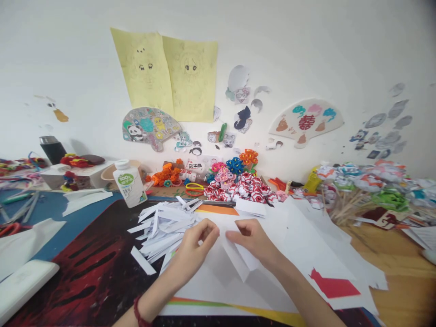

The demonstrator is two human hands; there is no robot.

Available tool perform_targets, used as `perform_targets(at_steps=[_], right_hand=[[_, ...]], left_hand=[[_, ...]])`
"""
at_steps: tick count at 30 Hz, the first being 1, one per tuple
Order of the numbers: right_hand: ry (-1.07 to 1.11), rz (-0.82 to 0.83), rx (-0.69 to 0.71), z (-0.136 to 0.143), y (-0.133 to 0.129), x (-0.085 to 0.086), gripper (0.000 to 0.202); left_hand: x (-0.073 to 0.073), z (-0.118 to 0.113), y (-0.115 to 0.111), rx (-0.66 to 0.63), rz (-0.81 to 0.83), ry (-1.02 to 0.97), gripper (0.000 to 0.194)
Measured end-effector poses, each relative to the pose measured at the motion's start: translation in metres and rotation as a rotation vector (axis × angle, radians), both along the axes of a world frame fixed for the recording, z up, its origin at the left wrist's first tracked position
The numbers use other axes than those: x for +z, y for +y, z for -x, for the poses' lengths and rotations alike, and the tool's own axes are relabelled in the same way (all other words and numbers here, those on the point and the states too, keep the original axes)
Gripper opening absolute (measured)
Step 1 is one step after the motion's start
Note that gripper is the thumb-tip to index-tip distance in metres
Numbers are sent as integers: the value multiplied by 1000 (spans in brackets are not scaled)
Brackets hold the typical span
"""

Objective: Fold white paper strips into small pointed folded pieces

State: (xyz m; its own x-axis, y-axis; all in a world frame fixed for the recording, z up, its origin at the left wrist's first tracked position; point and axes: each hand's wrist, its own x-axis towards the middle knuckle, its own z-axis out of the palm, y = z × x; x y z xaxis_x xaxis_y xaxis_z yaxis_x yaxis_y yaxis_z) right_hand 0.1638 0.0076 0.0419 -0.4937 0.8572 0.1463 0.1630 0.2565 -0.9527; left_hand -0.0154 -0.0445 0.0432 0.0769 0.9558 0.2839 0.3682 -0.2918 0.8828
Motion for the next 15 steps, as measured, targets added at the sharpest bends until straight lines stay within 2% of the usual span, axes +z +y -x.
perform_targets(at_steps=[4, 7, 9, 11, 13, 15], right_hand=[[-126, -219, 25, 6, -3, -4, 39], [-145, -221, -78, 9, -2, -8, 24], [-121, -177, -195, 8, 1, -9, 17], [-44, -84, -276, 6, 4, -9, 38], [64, 86, -266, 4, 5, -7, 56], [147, 251, -173, 4, 4, -5, 54]], left_hand=[[-5, 2, 4, -23, -19, 43, 15], [-6, 5, 6, 3, -27, 23, 15], [-5, 8, 7, 34, -15, -43, 17], [-3, 10, 8, 80, 9, -144, 19], [-1, 10, 7, 113, 52, -258, 21], [2, 8, 6, 105, 109, -365, 23]])
